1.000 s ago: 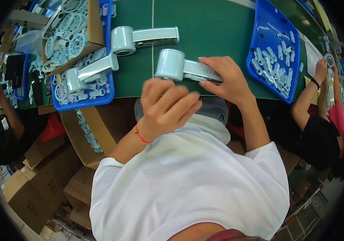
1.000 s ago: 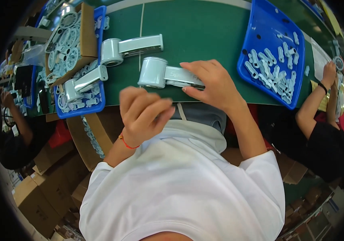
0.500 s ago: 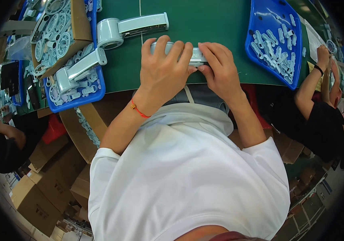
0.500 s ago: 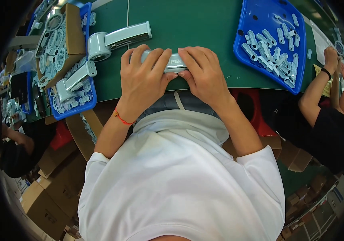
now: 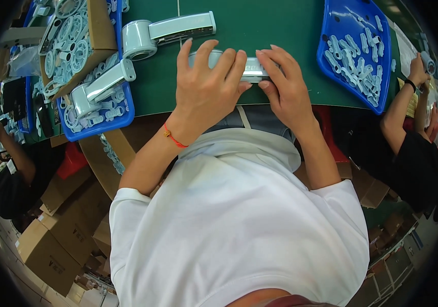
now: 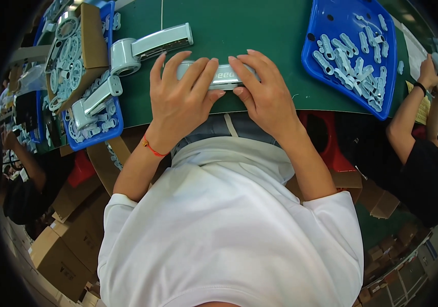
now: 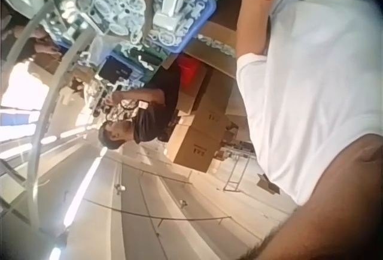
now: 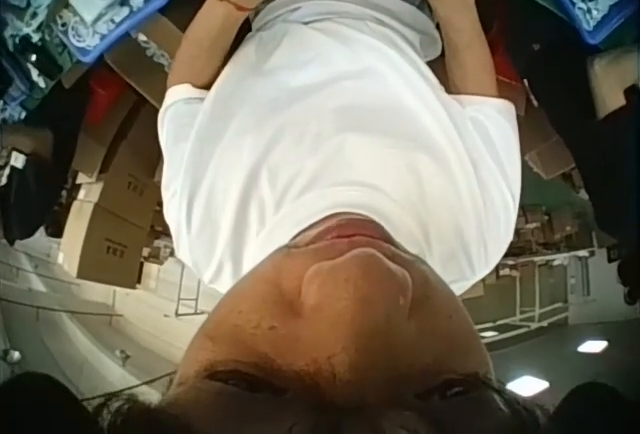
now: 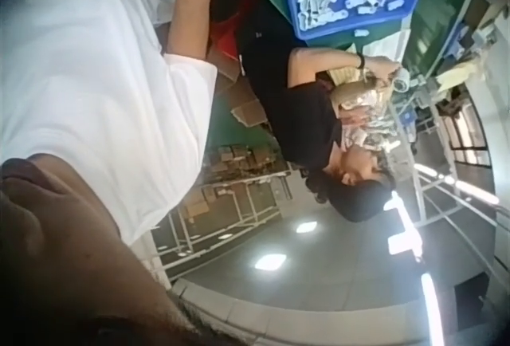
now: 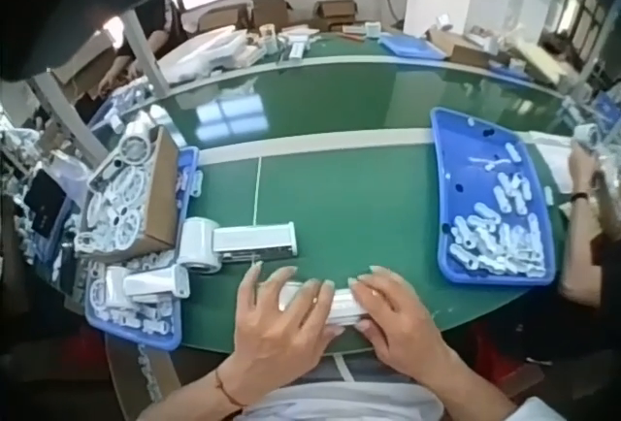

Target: Manual assembly of hair dryer components on a production line.

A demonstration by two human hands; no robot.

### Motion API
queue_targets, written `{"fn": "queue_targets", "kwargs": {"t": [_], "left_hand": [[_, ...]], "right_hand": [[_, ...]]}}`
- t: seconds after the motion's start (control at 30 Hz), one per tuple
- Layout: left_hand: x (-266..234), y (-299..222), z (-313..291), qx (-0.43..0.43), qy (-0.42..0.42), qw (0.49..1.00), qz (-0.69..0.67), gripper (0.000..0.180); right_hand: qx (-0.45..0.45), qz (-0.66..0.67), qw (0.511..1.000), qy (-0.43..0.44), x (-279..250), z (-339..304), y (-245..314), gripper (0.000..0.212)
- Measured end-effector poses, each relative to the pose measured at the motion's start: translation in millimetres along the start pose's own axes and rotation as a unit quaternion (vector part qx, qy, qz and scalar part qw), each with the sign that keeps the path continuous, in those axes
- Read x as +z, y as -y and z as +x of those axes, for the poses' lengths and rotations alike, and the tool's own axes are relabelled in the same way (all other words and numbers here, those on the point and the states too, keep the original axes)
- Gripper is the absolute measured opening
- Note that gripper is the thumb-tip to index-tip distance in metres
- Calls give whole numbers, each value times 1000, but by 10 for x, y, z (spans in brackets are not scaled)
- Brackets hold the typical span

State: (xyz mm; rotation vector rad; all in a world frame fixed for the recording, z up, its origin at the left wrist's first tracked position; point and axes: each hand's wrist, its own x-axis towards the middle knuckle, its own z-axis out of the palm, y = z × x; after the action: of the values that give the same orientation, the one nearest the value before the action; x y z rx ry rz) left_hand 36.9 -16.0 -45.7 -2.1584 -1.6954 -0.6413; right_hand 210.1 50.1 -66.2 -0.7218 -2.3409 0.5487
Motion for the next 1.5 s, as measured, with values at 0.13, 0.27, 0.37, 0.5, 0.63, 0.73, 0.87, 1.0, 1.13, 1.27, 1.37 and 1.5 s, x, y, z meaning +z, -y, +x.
{"fn": "queue_targets", "kwargs": {"t": [0.13, 0.27, 0.37, 0.5, 0.63, 0.73, 0.87, 1.0, 1.13, 1.27, 1.37, 1.5], "left_hand": [[83, -28, -28, -21, -44, 999, -8, 42], [96, -25, -5, -24, -49, 998, -18, 41], [53, -28, 15, -27, -21, 999, 7, 31], [47, -32, 8, -31, -35, 999, 5, 32], [25, -63, -12, -47, -14, 999, 0, 33], [-21, -42, -30, -34, -1, 999, 0, 34], [-32, -66, -16, -47, -7, 999, 6, 32], [4, -85, 12, -73, -25, 996, -38, 33], [-7, -58, 28, -68, -28, 997, -37, 36], [-100, -10, 25, -60, 6, 994, -87, 35], [-324, 148, 85, -76, -86, 966, -233, 35], [-422, 374, 138, -288, 76, 945, -133, 57]], "right_hand": [[0, -12, 1000, -1, 51, 15, 14, 43], [4, -40, 999, -16, 89, 21, 23, 45], [6, -45, 999, -14, 81, 41, 50, 47], [2, -39, 999, 9, 25, 79, 30, 49], [1, -45, 999, 12, 53, 20, 49, 49], [-5, 4, 1000, 27, -22, 48, 45, 48], [-39, -53, 998, 10, 19, 38, 16, 42], [-5, -26, 1000, -8, 76, 59, 19, 41], [-8, -29, 1000, -4, 55, 84, 20, 45], [-26, -36, 997, 58, -44, 145, 77, 51], [-40, -87, 992, 86, -168, 150, 174, 53], [-10, -79, 995, 63, -206, 24, 146, 50]]}}
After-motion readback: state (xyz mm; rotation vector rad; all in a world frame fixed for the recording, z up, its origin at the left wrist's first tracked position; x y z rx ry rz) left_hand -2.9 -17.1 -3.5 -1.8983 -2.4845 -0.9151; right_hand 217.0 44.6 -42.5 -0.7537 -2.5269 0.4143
